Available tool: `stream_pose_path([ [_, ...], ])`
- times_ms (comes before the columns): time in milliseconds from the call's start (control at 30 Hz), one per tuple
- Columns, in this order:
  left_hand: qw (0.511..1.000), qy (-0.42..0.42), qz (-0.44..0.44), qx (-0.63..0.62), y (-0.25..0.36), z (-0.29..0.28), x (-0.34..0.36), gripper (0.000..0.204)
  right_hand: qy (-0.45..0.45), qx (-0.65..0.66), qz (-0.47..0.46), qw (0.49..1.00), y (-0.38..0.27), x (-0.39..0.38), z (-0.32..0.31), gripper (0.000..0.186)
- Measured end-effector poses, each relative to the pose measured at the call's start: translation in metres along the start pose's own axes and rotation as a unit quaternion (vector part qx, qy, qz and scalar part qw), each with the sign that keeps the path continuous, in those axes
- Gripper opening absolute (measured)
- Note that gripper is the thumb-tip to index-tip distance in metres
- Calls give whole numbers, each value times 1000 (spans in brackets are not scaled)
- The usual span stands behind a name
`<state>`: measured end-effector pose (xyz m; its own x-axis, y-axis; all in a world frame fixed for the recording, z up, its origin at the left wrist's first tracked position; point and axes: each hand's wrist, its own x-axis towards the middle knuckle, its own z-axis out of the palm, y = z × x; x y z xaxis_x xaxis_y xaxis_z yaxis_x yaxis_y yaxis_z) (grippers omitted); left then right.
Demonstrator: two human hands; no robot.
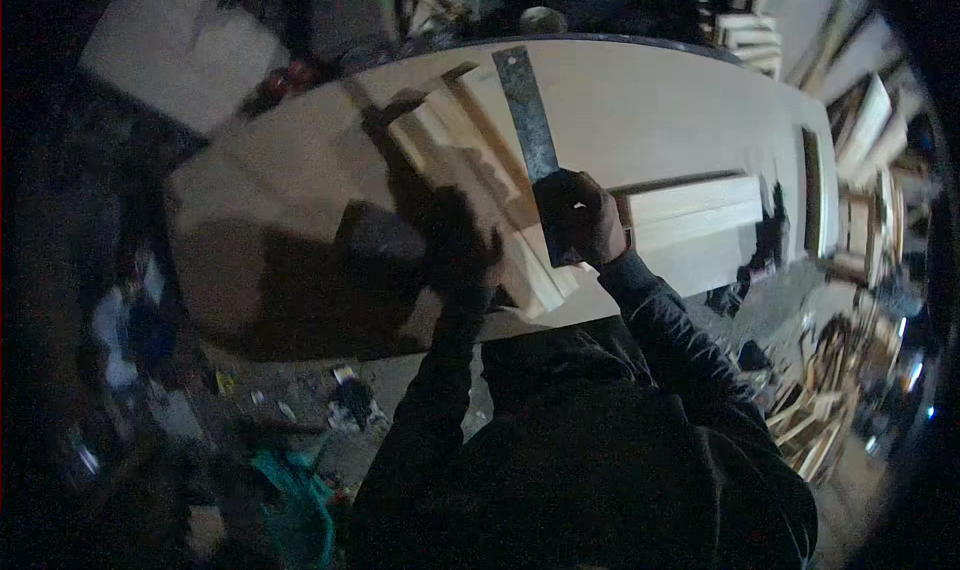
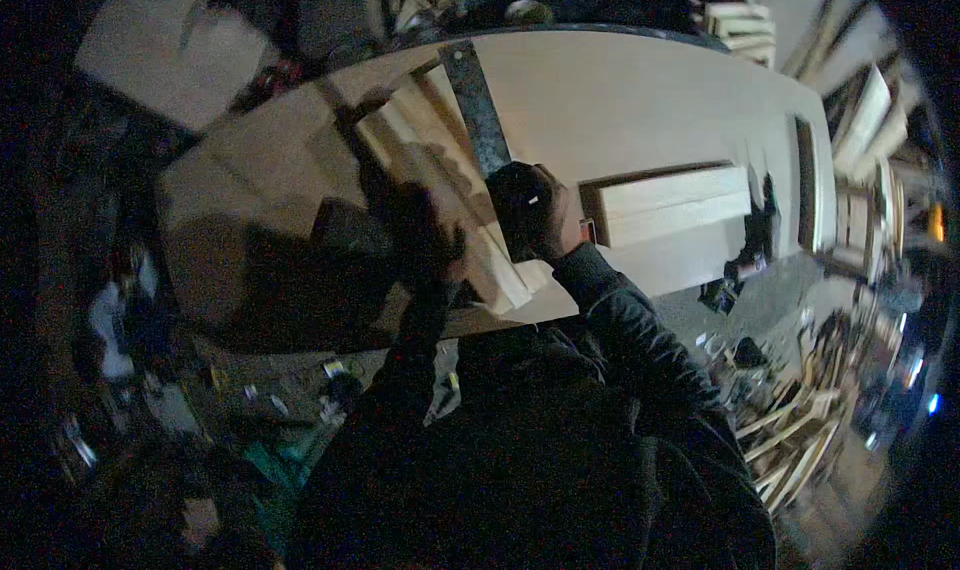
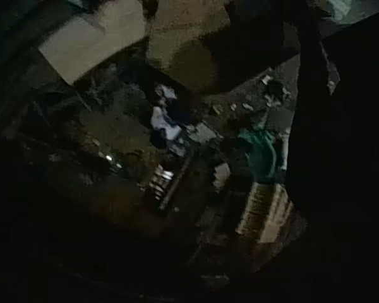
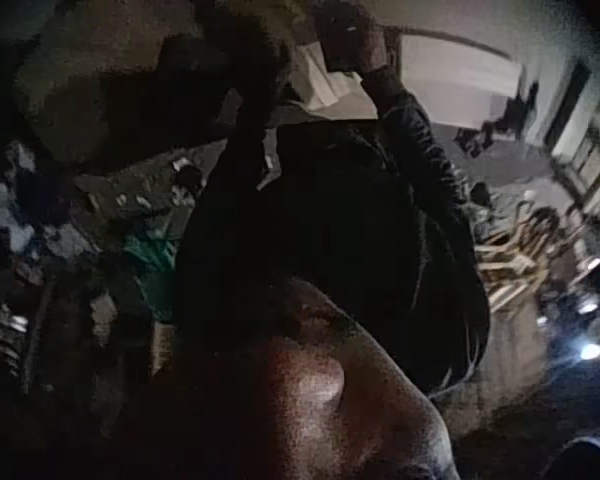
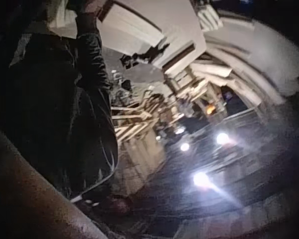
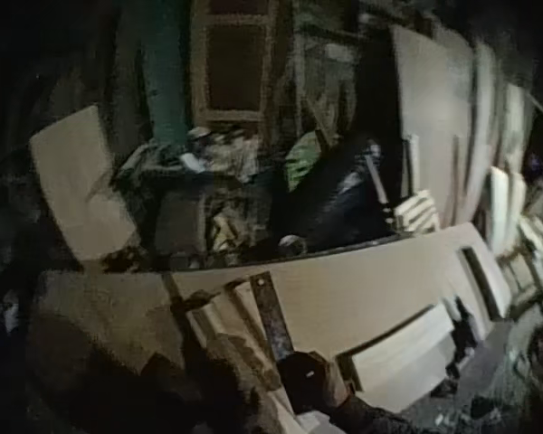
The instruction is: Measure and drill holes in wooden planks using a power drill and a ruler.
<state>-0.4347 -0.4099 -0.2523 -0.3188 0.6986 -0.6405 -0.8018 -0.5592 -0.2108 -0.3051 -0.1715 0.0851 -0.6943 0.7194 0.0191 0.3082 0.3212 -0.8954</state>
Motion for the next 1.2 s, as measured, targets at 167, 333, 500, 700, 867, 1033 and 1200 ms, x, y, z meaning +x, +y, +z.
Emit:
stream_pose_path([
  [167, 745, -49, 76, 661, -33, 79, -4, 75, 155, 275, 171, 933, 56, -87, -127, 28],
  [333, 395, -128, 266, 870, -157, 206, -104, 78, 381, -77, 245, 888, 133, -229, -286, 29],
  [500, 58, -257, 339, 903, -299, 218, -97, 84, 593, 28, 252, 765, 241, -381, -437, 32],
  [700, 15, -289, 256, 922, -494, 161, -50, 95, 605, -54, 340, 718, 399, -472, -518, 42],
  [867, -108, -115, 255, 954, -633, 125, -33, 120, 502, -56, 544, 670, 538, -555, -479, 38],
  [1033, -141, -84, 269, 949, -637, 99, -6, 132, 364, -13, 665, 652, 572, -569, -456, 40],
  [1200, -197, -14, 229, 953, -641, 105, -11, 127, 477, 49, 580, 659, 671, -551, -595, 45],
])
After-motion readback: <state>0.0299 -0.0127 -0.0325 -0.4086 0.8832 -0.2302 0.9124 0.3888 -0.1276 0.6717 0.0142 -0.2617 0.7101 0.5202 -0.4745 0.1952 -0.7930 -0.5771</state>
